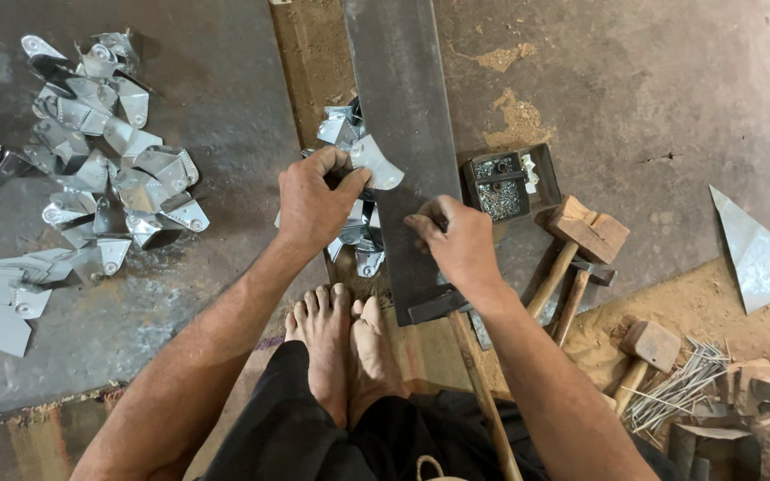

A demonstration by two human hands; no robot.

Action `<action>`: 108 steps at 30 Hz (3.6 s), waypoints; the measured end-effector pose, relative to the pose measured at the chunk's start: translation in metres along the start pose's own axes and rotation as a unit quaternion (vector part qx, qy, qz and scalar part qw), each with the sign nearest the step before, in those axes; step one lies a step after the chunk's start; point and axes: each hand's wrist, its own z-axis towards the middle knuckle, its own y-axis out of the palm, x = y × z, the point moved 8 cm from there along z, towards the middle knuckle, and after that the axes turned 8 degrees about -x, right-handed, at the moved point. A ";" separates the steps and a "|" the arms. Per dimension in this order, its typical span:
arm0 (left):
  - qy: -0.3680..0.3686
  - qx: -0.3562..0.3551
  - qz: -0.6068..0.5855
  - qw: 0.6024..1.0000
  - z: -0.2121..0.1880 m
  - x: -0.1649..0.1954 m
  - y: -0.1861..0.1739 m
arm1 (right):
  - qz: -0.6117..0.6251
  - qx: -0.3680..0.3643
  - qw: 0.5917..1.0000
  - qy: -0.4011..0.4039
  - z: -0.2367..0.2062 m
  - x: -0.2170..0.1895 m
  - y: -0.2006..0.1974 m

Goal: The person sits on the floor and hammers small cut sheet-metal pieces against a long steel bar, bending them into curved shapes. They place each formed piece onto a growing pile of finished pieces beside the bar and pick up new flat pieces to shape.

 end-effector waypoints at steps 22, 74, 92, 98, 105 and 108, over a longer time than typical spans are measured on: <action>0.175 -0.059 0.161 0.970 -0.025 0.029 0.045 | -0.176 -0.210 0.936 0.221 -0.200 0.072 -0.009; 0.308 -0.009 0.276 0.910 -0.047 0.048 0.050 | -0.074 0.016 0.997 0.008 -0.141 0.064 -0.014; -0.009 -0.080 0.361 0.929 -0.028 -0.032 -0.036 | 0.528 0.044 0.831 0.167 -0.179 0.140 -0.026; -0.073 -0.061 0.122 0.988 -0.028 -0.044 -0.040 | 0.589 -0.020 0.800 0.112 -0.157 0.098 -0.023; 0.028 0.033 0.270 0.962 -0.038 -0.019 -0.072 | 0.576 -0.046 0.800 0.161 -0.137 0.067 -0.012; 0.006 0.057 0.281 0.958 -0.046 -0.021 -0.077 | 0.549 -0.053 0.816 0.173 -0.126 0.052 -0.013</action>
